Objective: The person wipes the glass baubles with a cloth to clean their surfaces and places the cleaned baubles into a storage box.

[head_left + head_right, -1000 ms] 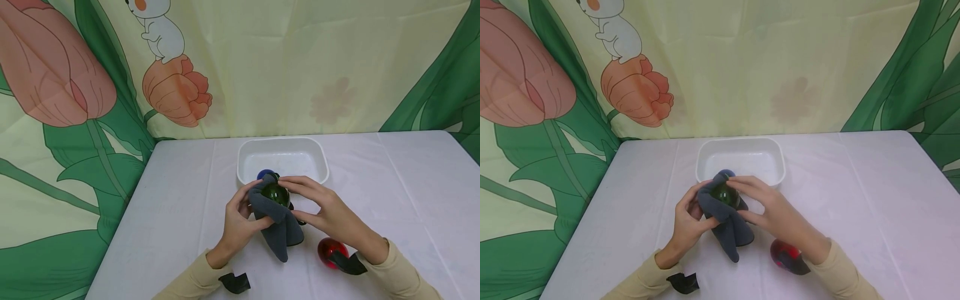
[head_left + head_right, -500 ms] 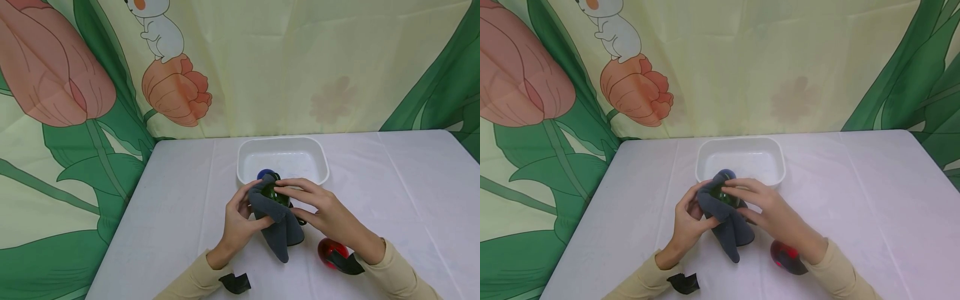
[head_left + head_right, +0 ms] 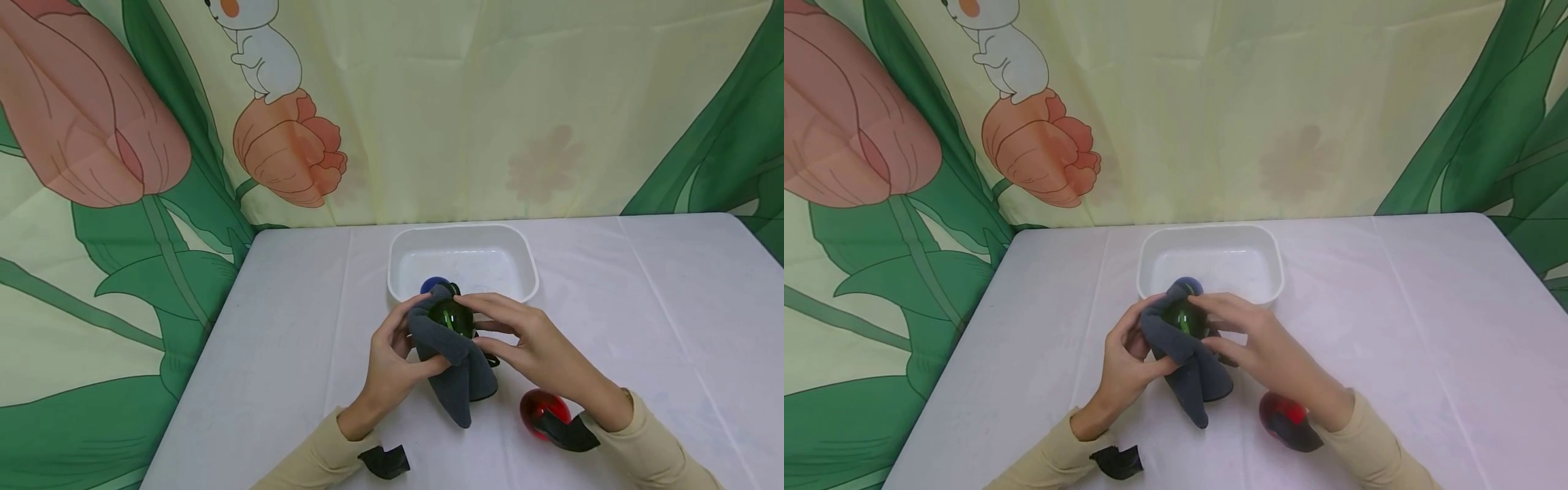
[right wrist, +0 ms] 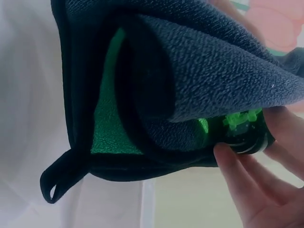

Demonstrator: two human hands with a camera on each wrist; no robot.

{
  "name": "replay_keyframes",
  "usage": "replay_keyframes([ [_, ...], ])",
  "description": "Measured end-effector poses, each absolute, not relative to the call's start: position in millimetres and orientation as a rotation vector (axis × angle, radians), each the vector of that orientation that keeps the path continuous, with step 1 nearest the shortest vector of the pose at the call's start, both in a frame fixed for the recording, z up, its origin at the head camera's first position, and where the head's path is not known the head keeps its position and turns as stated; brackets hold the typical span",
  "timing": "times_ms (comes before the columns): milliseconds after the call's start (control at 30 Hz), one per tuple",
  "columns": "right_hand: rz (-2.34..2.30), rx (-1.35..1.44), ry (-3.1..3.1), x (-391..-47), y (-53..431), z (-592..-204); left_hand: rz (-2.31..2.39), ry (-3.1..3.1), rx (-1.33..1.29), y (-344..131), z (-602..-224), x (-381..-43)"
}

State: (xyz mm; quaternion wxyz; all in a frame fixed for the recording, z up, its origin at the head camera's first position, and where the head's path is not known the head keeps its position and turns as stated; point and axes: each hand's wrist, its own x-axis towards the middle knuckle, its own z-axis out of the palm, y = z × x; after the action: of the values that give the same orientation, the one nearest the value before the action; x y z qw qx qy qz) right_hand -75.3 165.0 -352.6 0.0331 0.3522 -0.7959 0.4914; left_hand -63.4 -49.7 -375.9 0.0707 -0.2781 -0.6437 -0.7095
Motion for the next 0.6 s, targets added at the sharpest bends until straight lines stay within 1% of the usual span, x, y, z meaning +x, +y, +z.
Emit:
replay_keyframes([
  [233, 1.497, 1.109, -2.444, -74.8, 166.4, -353.5, -2.141, -1.942, -0.827, -49.5, -376.7, -62.8],
  [600, 1.236, 1.212, -2.357, -76.5, 167.0, -352.4, -2.125, -1.955, -0.802, -48.2, -379.2, -62.8],
])
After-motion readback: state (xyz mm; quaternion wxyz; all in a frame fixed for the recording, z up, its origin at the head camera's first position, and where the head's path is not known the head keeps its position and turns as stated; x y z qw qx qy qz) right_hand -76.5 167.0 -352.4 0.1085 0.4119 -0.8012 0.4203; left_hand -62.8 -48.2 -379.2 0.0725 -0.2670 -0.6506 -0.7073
